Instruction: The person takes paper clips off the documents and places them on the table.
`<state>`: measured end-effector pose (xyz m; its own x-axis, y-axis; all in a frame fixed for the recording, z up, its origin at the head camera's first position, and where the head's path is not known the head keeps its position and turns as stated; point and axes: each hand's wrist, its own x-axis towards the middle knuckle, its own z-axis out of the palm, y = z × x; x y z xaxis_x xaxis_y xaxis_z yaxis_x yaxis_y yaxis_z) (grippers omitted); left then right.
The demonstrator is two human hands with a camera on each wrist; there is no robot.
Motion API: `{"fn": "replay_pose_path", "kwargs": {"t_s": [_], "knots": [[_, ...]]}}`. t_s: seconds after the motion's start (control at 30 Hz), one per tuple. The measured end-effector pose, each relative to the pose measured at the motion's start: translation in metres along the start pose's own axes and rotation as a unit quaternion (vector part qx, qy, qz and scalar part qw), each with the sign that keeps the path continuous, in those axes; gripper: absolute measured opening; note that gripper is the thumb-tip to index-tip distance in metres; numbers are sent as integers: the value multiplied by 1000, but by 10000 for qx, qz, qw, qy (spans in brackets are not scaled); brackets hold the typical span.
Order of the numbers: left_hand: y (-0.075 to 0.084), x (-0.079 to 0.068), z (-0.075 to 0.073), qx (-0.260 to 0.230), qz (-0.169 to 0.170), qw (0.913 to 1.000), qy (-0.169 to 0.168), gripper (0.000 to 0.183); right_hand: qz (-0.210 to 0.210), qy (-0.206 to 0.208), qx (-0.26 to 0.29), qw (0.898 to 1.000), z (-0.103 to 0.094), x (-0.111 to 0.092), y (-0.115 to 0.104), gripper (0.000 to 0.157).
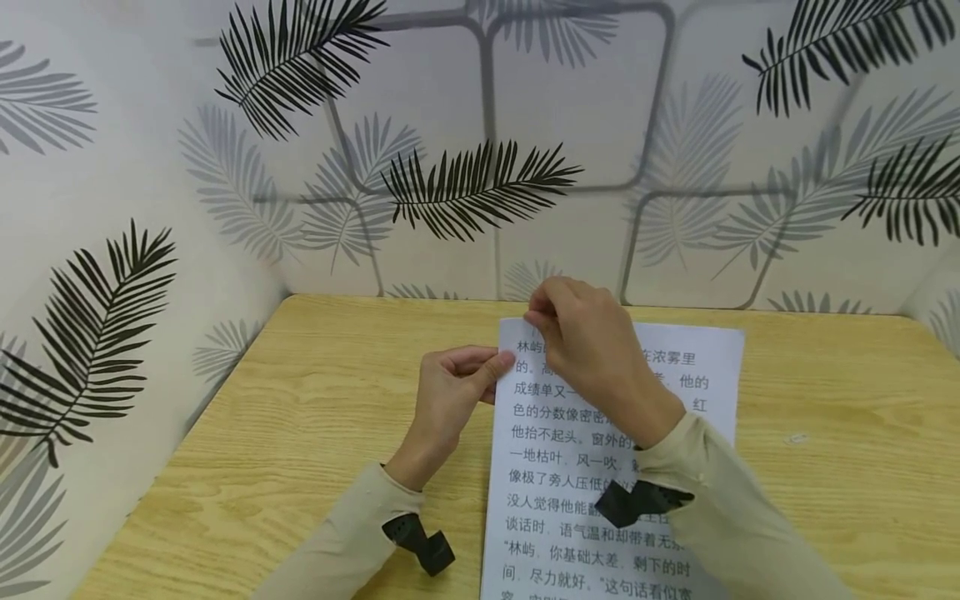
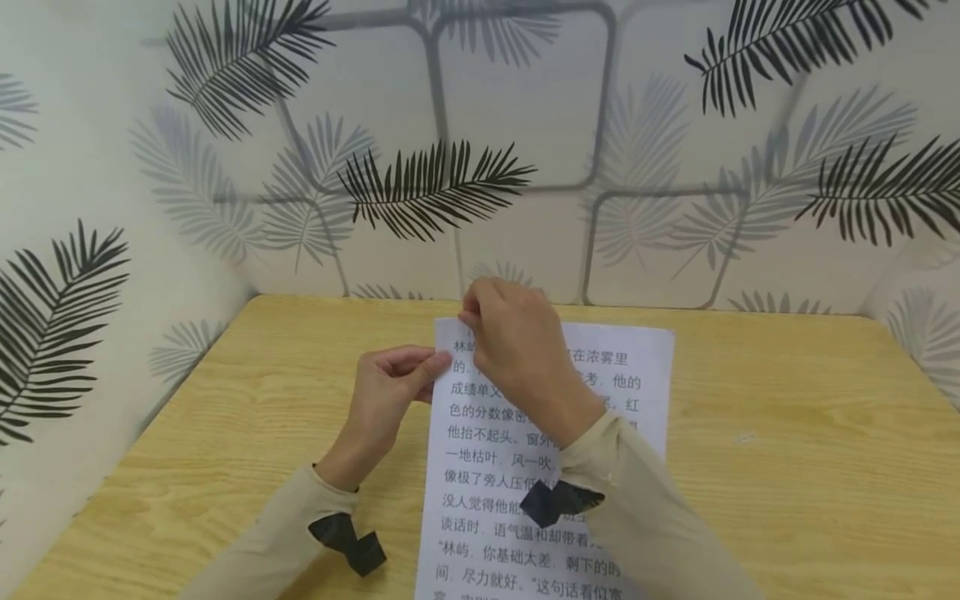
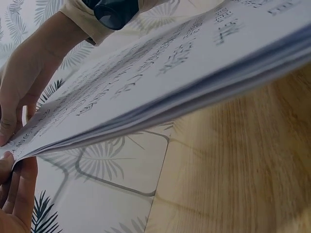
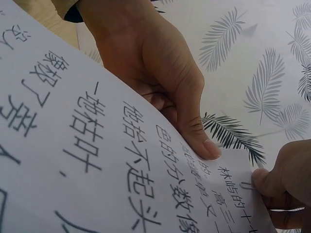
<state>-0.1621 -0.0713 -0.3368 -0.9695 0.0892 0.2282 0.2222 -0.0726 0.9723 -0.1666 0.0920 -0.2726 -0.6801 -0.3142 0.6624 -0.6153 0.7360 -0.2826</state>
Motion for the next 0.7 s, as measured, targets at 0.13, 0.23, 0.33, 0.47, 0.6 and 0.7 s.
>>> {"fn": "replay_pose_path", "kwargs": {"t_s": [0.13,0.23,0.33,0.47,0.6,0.7], "knots": [[0,-1,1,-27,44,10000,26,15,-23,161,-107,9998,1,-1,-1,10],[0,-1,1,-51,68,10000,20,14,-11,180,-185,9997,2,-2,-2,10],[0,-1,1,-37,122,9999,2,14,11,171,-238,9996,1,-1,-3,10],[-1,-1,1,-13,194,9998,-19,15,36,166,-280,9995,1,0,-4,10],[-2,-1,1,-45,177,9998,-61,16,51,165,-323,9993,2,0,-4,12],[-2,-1,1,-78,131,9998,-97,17,61,165,-345,9993,2,-1,-4,13]]}}
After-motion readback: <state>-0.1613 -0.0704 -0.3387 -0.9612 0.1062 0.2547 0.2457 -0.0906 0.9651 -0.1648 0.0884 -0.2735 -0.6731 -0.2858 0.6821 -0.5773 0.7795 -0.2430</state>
